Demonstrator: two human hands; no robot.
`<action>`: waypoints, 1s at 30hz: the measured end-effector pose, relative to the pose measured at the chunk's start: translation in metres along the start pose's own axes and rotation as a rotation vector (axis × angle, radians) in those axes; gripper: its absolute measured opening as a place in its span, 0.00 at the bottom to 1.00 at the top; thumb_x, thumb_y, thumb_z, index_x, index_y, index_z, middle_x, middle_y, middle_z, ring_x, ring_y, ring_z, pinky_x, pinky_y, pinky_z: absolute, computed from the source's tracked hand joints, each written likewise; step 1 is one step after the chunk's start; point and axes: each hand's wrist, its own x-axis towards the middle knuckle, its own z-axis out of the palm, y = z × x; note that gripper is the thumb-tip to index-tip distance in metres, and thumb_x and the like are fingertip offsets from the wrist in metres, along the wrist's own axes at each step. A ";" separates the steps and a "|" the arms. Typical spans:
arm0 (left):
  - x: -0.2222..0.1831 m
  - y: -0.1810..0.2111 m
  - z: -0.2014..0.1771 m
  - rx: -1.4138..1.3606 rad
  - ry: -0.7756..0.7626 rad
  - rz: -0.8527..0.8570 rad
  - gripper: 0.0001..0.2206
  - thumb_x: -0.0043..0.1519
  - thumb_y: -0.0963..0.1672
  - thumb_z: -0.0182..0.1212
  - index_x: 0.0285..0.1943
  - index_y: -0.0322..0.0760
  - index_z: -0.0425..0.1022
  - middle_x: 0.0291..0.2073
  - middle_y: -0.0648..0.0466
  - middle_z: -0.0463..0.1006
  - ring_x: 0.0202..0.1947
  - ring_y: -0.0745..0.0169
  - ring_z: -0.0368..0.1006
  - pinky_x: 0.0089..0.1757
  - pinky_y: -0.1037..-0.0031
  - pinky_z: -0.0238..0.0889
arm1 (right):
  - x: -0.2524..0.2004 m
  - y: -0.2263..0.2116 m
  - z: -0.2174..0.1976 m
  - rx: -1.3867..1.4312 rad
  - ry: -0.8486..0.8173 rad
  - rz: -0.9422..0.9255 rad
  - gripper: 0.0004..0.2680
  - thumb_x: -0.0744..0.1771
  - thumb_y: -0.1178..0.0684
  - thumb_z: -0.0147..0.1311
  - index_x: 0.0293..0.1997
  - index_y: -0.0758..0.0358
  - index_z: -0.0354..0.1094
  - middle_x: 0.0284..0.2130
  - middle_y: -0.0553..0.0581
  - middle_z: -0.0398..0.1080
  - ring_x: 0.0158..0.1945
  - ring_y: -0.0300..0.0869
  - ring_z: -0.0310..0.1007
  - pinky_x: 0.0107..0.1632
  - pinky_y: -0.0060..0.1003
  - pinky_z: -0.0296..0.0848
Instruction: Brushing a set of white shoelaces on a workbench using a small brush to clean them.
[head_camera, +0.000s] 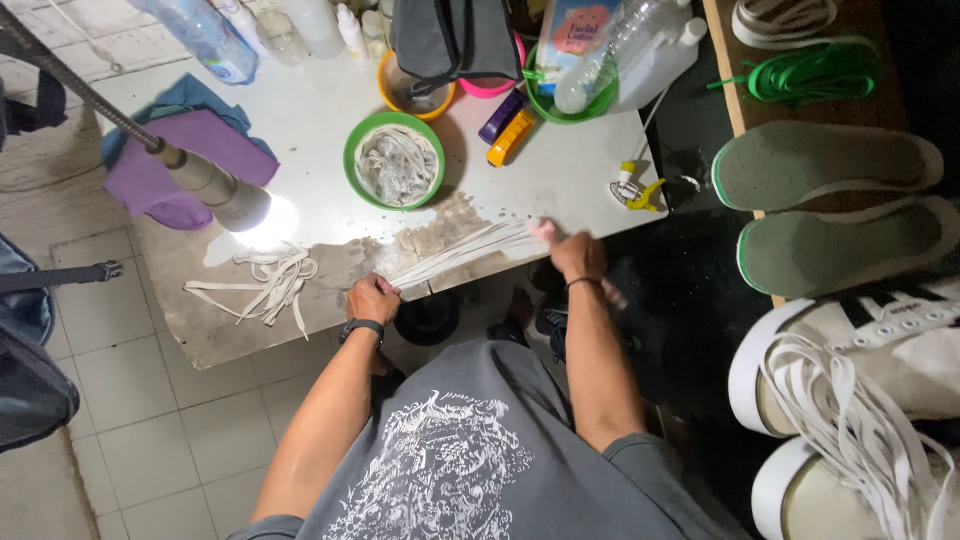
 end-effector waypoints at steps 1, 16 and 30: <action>-0.004 -0.002 0.001 0.003 -0.005 0.003 0.06 0.56 0.47 0.69 0.33 0.44 0.78 0.34 0.49 0.82 0.47 0.42 0.80 0.46 0.58 0.73 | -0.017 -0.019 -0.003 0.001 0.001 0.006 0.31 0.65 0.27 0.49 0.53 0.77 0.72 0.49 0.74 0.75 0.59 0.59 0.72 0.56 0.51 0.73; -0.003 0.004 -0.007 0.009 -0.018 0.008 0.06 0.57 0.47 0.68 0.34 0.43 0.79 0.34 0.47 0.82 0.48 0.41 0.80 0.46 0.59 0.72 | -0.001 -0.044 0.034 -0.239 0.064 -0.112 0.26 0.69 0.30 0.41 0.43 0.67 0.78 0.38 0.69 0.78 0.50 0.59 0.78 0.49 0.51 0.75; -0.004 0.007 -0.006 -0.005 -0.006 -0.009 0.05 0.56 0.45 0.68 0.33 0.41 0.79 0.34 0.45 0.82 0.48 0.39 0.79 0.47 0.56 0.73 | -0.016 -0.072 0.074 -0.249 -0.146 -0.284 0.19 0.67 0.33 0.43 0.46 0.54 0.79 0.39 0.61 0.79 0.52 0.54 0.78 0.50 0.48 0.78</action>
